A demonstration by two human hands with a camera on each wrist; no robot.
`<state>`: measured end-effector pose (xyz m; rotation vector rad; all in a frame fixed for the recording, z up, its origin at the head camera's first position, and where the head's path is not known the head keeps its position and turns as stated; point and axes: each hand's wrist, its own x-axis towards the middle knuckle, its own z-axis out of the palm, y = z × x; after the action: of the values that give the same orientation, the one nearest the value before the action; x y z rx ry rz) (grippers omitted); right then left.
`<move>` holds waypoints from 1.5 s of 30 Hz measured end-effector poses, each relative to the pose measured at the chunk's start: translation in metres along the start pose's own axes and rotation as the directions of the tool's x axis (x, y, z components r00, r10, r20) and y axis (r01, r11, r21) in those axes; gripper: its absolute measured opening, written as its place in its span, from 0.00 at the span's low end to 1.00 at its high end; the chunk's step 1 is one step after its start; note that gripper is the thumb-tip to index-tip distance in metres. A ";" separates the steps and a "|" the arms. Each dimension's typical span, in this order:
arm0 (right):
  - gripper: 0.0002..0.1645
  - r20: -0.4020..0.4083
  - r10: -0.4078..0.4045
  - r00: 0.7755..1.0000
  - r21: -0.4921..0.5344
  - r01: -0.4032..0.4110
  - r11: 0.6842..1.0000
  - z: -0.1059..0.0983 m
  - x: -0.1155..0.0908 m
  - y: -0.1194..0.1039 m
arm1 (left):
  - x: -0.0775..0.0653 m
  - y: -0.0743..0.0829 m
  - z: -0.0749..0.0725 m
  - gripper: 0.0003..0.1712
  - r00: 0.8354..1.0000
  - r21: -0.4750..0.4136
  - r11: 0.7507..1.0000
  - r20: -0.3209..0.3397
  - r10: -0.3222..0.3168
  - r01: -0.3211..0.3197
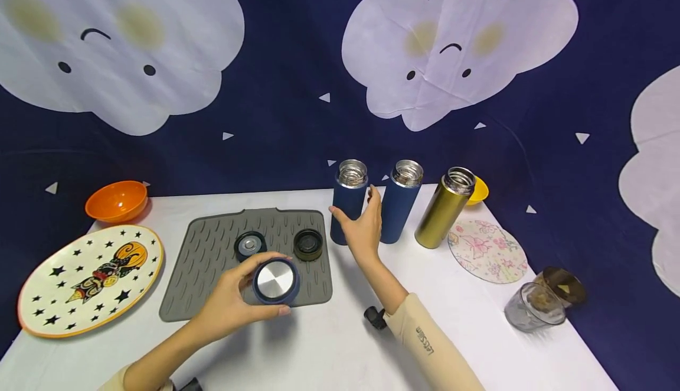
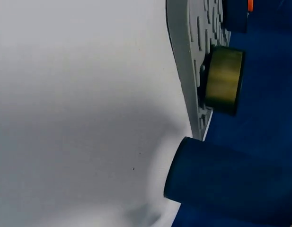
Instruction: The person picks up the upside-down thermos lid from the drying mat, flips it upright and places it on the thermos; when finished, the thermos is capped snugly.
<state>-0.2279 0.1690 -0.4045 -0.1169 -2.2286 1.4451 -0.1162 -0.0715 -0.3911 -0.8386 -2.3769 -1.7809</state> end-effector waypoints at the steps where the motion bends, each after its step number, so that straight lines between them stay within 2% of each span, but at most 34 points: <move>1: 0.56 0.008 0.010 1.000 0.008 -0.010 1.000 0.001 0.002 0.001 | 0.004 0.000 -0.001 0.40 1.000 0.002 1.000 0.001 -0.002 0.002; 7: 0.45 0.043 0.050 0.998 0.059 -0.052 0.997 0.001 0.007 0.005 | 0.032 0.004 -0.003 0.42 1.000 0.006 1.000 0.009 0.008 -0.008; 11: 0.43 0.041 0.047 0.998 0.076 -0.050 0.996 -0.004 0.002 0.004 | 0.049 0.007 -0.004 0.42 1.000 0.008 1.000 0.016 0.016 -0.016; 18: 0.43 0.092 0.068 0.993 0.098 -0.077 0.992 -0.023 -0.025 -0.005 | 0.080 0.016 -0.004 0.42 0.999 0.009 0.999 0.002 0.039 -0.039; 25: 0.43 0.125 0.064 0.990 0.071 -0.073 0.995 -0.043 -0.056 -0.013 | 0.106 0.031 0.001 0.41 0.999 -0.052 0.997 0.012 0.051 -0.050; 30: 0.42 0.138 0.068 0.988 0.057 -0.076 0.995 -0.053 -0.071 -0.015 | 0.120 0.041 0.012 0.40 0.995 -0.125 0.989 0.038 0.090 -0.085; 36: 0.41 0.134 0.057 0.989 0.074 -0.068 0.995 -0.054 -0.075 -0.010 | 0.133 0.050 0.034 0.38 0.993 -0.166 0.981 0.046 0.111 -0.102; 41: 0.40 0.133 0.053 0.990 0.069 -0.062 0.996 -0.054 -0.077 -0.008 | 0.139 0.049 0.051 0.37 0.993 -0.177 0.981 0.074 0.095 -0.081; 45: 0.40 0.131 0.049 0.990 0.048 -0.055 0.997 -0.055 -0.078 -0.006 | 0.141 0.046 0.058 0.38 0.993 -0.153 0.986 0.086 0.077 -0.063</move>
<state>-0.1342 0.1875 -0.4081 -0.0661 -2.3050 1.5781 -0.2000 0.0444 -0.3202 -1.0287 -2.2567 -1.9539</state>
